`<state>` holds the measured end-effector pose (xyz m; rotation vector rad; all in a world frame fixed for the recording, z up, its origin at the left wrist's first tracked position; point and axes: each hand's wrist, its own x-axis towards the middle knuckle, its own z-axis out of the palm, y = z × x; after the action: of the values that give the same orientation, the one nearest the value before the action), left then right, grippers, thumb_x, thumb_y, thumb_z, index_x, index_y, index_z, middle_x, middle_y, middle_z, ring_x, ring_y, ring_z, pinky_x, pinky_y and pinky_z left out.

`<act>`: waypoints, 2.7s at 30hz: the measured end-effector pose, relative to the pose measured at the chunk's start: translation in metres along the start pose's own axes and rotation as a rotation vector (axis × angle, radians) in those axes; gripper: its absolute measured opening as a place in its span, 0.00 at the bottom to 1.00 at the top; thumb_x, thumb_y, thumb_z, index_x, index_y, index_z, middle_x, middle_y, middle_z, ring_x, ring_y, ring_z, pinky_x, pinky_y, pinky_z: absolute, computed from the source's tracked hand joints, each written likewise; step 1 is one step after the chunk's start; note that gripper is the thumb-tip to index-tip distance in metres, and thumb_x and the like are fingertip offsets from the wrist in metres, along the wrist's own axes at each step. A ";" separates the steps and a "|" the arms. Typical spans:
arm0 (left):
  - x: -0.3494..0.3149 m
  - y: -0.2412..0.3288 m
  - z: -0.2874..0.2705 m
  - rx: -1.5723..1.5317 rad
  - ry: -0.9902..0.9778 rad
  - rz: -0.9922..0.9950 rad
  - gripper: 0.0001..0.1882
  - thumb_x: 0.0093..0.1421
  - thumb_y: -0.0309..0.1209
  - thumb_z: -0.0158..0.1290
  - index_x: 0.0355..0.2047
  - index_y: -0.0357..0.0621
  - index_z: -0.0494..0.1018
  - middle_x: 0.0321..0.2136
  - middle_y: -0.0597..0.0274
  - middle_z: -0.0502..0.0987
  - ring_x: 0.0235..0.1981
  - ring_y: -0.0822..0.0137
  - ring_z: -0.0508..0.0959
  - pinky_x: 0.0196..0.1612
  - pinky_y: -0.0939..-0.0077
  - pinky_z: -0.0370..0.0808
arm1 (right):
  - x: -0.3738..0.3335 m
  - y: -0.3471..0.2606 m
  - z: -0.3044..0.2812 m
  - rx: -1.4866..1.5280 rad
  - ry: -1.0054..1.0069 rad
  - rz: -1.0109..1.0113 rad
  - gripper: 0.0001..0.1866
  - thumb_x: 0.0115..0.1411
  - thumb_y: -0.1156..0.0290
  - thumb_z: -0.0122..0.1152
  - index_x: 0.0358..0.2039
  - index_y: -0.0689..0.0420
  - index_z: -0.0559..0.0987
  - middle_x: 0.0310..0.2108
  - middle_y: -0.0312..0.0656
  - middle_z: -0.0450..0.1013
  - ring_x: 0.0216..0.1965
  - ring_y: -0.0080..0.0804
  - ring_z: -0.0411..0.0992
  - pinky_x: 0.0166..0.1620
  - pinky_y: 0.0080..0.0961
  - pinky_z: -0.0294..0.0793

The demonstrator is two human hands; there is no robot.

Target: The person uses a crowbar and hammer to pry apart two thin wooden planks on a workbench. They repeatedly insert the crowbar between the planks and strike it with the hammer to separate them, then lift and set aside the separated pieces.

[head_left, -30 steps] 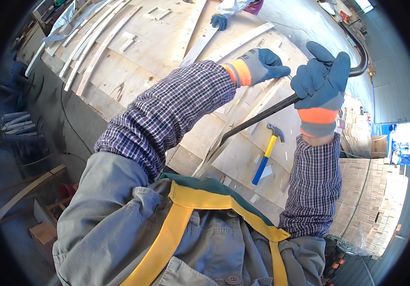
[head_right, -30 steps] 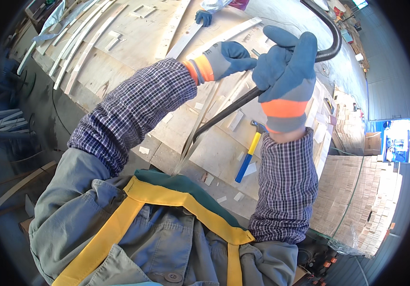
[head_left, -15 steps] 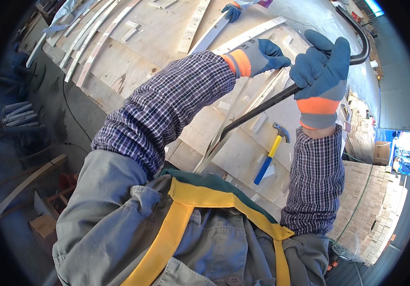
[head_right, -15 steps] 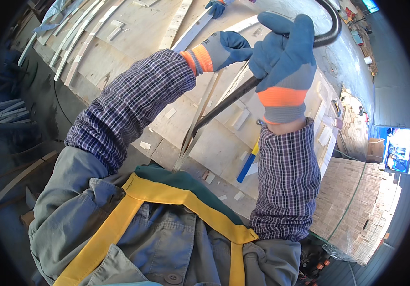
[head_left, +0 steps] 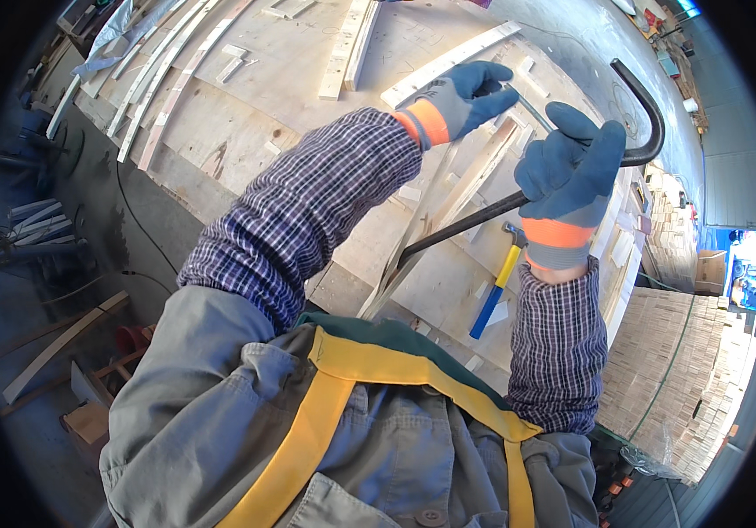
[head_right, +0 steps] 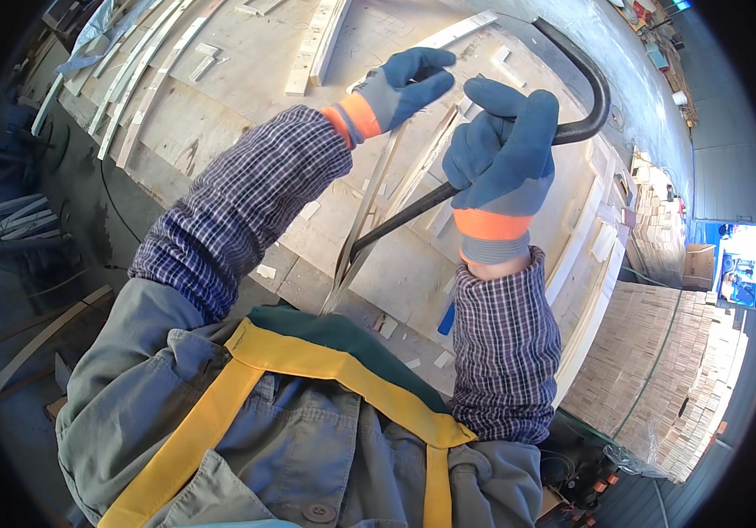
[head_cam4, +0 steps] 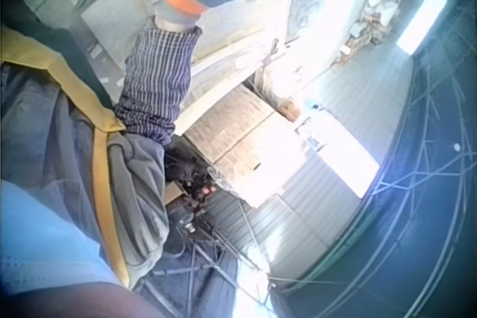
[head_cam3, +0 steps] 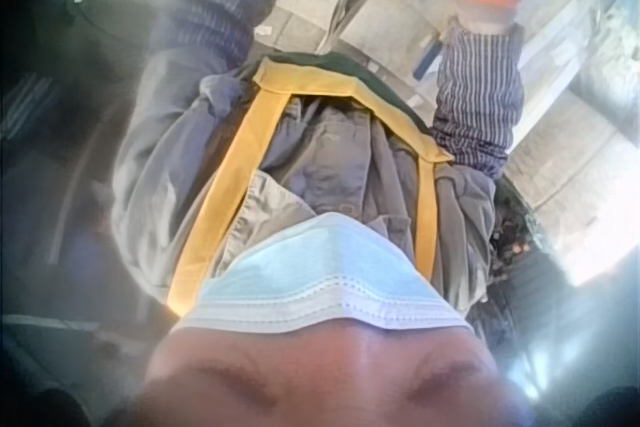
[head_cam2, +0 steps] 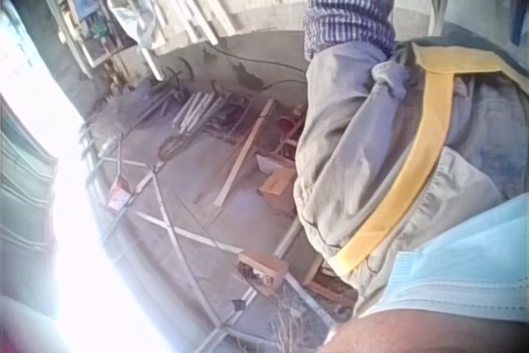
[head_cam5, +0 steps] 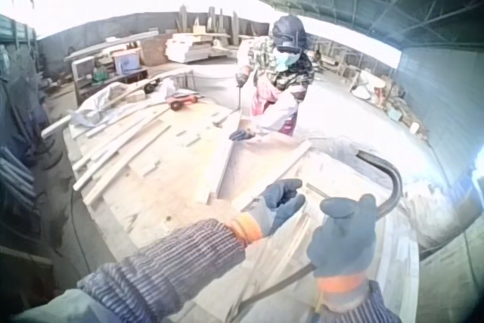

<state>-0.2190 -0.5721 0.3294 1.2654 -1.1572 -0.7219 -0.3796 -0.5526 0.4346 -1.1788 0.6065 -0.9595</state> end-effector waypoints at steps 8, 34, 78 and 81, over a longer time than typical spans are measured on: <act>-0.140 -0.032 0.019 -0.190 -0.094 -0.193 0.32 0.61 0.32 0.50 0.63 0.39 0.51 0.49 0.56 0.67 0.49 0.69 0.68 0.52 0.74 0.66 | -0.002 -0.002 -0.007 0.050 -0.078 -0.006 0.30 0.66 0.46 0.39 0.38 0.63 0.76 0.11 0.24 0.49 0.11 0.14 0.47 0.17 0.17 0.45; -0.099 0.010 0.046 0.110 0.058 -0.335 0.28 0.62 0.46 0.45 0.58 0.45 0.60 0.50 0.43 0.70 0.51 0.48 0.71 0.55 0.64 0.65 | 0.013 -0.046 -0.025 0.219 -0.275 -0.127 0.30 0.67 0.49 0.39 0.47 0.69 0.71 0.12 0.26 0.49 0.14 0.15 0.46 0.17 0.14 0.47; -0.051 -0.096 0.039 0.210 0.204 -0.331 0.31 0.60 0.52 0.45 0.56 0.45 0.62 0.43 0.45 0.75 0.46 0.51 0.75 0.49 0.62 0.70 | -0.076 -0.059 -0.066 0.273 -0.524 -0.493 0.33 0.63 0.40 0.36 0.35 0.60 0.74 0.12 0.33 0.62 0.12 0.23 0.57 0.18 0.23 0.55; -0.054 -0.083 0.043 0.177 0.143 -0.357 0.32 0.60 0.53 0.44 0.58 0.45 0.60 0.45 0.43 0.74 0.47 0.49 0.74 0.51 0.61 0.69 | -0.068 -0.044 -0.065 0.202 -0.608 -0.431 0.35 0.62 0.38 0.37 0.26 0.62 0.73 0.10 0.33 0.60 0.11 0.23 0.55 0.15 0.22 0.52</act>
<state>-0.2612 -0.5545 0.2315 1.6709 -0.9021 -0.7860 -0.4787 -0.5287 0.4513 -1.3570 -0.2355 -0.9237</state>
